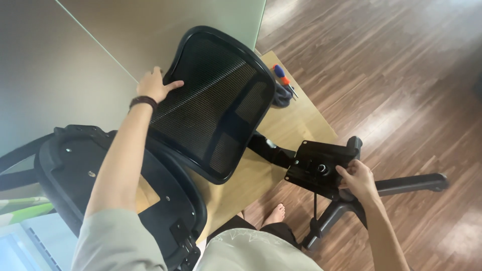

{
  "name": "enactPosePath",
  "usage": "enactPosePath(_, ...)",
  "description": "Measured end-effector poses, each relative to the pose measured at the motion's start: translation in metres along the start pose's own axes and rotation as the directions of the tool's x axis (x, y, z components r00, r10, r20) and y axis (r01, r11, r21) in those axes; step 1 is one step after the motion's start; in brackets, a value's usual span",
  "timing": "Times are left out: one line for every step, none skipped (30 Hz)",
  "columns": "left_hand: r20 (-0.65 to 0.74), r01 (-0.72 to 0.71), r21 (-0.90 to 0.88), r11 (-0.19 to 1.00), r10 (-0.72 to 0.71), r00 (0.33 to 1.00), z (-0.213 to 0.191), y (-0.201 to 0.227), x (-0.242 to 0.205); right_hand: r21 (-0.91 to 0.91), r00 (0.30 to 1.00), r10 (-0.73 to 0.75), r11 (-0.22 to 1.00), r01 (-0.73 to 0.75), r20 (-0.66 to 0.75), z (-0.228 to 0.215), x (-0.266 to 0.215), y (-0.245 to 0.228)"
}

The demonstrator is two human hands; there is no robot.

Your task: The person assembles an office chair on a wooden table. They align the seat cushion with the mechanism on the wheeled base, insert screws, and use a screwdriver to drive the screws into the seat plate, steadying the seat with the other hand.

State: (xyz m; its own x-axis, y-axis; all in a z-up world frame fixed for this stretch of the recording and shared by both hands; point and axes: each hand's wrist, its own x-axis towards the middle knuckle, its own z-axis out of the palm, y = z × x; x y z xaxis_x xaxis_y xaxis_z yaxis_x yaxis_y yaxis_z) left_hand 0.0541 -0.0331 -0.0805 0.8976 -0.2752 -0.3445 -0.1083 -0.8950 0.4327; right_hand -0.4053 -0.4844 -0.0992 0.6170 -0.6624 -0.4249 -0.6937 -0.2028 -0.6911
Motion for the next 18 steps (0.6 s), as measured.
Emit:
enactPosePath(0.001, 0.001, 0.001, 1.0, -0.001, 1.0, 0.009, 0.005, -0.007, 0.001, 1.0, 0.001, 1.0, -0.001, 0.001, -0.001, 0.0, 0.001)
enactPosePath(-0.189, -0.008, 0.099, 0.995, 0.027, 0.982, 0.017, 0.01, -0.015, 0.005, 0.999, 0.008, 1.0, -0.009, 0.035, -0.001, 0.0, 0.001)
enactPosePath(-0.367, 0.0, 0.197, 0.98, 0.073, 0.927, 0.026, 0.014, -0.023, 0.008, 0.997, 0.016, 1.0, -0.016, 0.069, -0.001, 0.0, 0.002)
enactPosePath(-0.365, 0.006, 0.198, 0.98, 0.068, 0.929, 0.051, 0.008, -0.017, 0.007, 0.997, 0.018, 1.0, -0.018, 0.075, 0.0, 0.002, 0.008)
enactPosePath(-0.321, -0.083, 0.372, 0.925, 0.212, 0.923, 0.076, 0.002, -0.011, 0.037, 0.997, -0.003, 0.999, 0.0, 0.077, 0.002, 0.005, 0.015)
enactPosePath(-0.254, -0.169, 0.528, 0.832, 0.345, 0.904, 0.101, -0.002, -0.003, 0.068, 0.997, -0.027, 0.997, 0.022, 0.076, 0.002, 0.009, 0.02)
enactPosePath(-0.255, -0.164, 0.529, 0.833, 0.34, 0.905, 0.108, 0.002, -0.004, 0.067, 0.996, -0.029, 0.997, 0.023, 0.08, 0.006, 0.013, 0.025)
enactPosePath(-0.24, -0.091, 0.642, 0.761, 0.312, 0.919, 0.117, 0.009, -0.005, 0.087, 0.997, -0.043, 0.996, 0.037, 0.066, 0.007, 0.015, 0.032)
enactPosePath(-0.228, -0.021, 0.741, 0.671, 0.282, 0.932, 0.126, 0.017, -0.005, 0.106, 0.997, -0.056, 0.993, 0.051, 0.05, 0.008, 0.017, 0.038)
enactPosePath(-0.231, -0.019, 0.734, 0.679, 0.275, 0.933, 0.104, 0.039, -0.022, 0.095, 0.997, -0.059, 0.994, 0.054, 0.052, 0.005, 0.019, 0.037)
enactPosePath(-0.053, -0.015, 0.642, 0.767, 0.064, 0.997, 0.08, 0.061, -0.038, 0.11, 0.997, -0.055, 0.993, 0.049, 0.055, 0.001, 0.022, 0.035)
enactPosePath(0.145, 0.033, 0.553, 0.833, -0.135, 0.98, 0.051, 0.078, -0.053, 0.137, 0.997, -0.053, 0.99, 0.044, 0.064, 0.005, 0.024, 0.032)
enactPosePath(0.142, 0.04, 0.553, 0.832, -0.142, 0.98, 0.045, 0.082, -0.061, 0.136, 0.996, -0.056, 0.99, 0.046, 0.071, 0.004, 0.024, 0.03)
enactPosePath(0.291, -0.052, 0.613, 0.789, -0.164, 0.943, 0.039, 0.084, -0.069, 0.092, 0.996, -0.064, 0.994, 0.058, 0.063, 0.005, 0.025, 0.028)
enactPosePath(0.431, -0.152, 0.652, 0.743, -0.197, 0.881, 0.033, 0.085, -0.077, 0.047, 0.996, -0.073, 0.996, 0.071, 0.056, 0.006, 0.025, 0.026)
enactPosePath(0.427, -0.141, 0.653, 0.744, -0.208, 0.88, 0.032, 0.079, -0.084, 0.046, 0.995, -0.078, 0.996, 0.074, 0.068, 0.006, 0.025, 0.023)
enactPosePath(0.449, -0.2, 0.634, 0.747, -0.145, 0.882, 0.032, 0.072, -0.091, 0.032, 0.995, -0.083, 0.996, 0.081, 0.063, 0.005, 0.025, 0.019)
enactPosePath(0.471, -0.263, 0.615, 0.743, -0.079, 0.879, 0.031, 0.067, -0.098, 0.022, 0.995, -0.087, 0.996, 0.086, 0.056, 0.005, 0.023, 0.017)
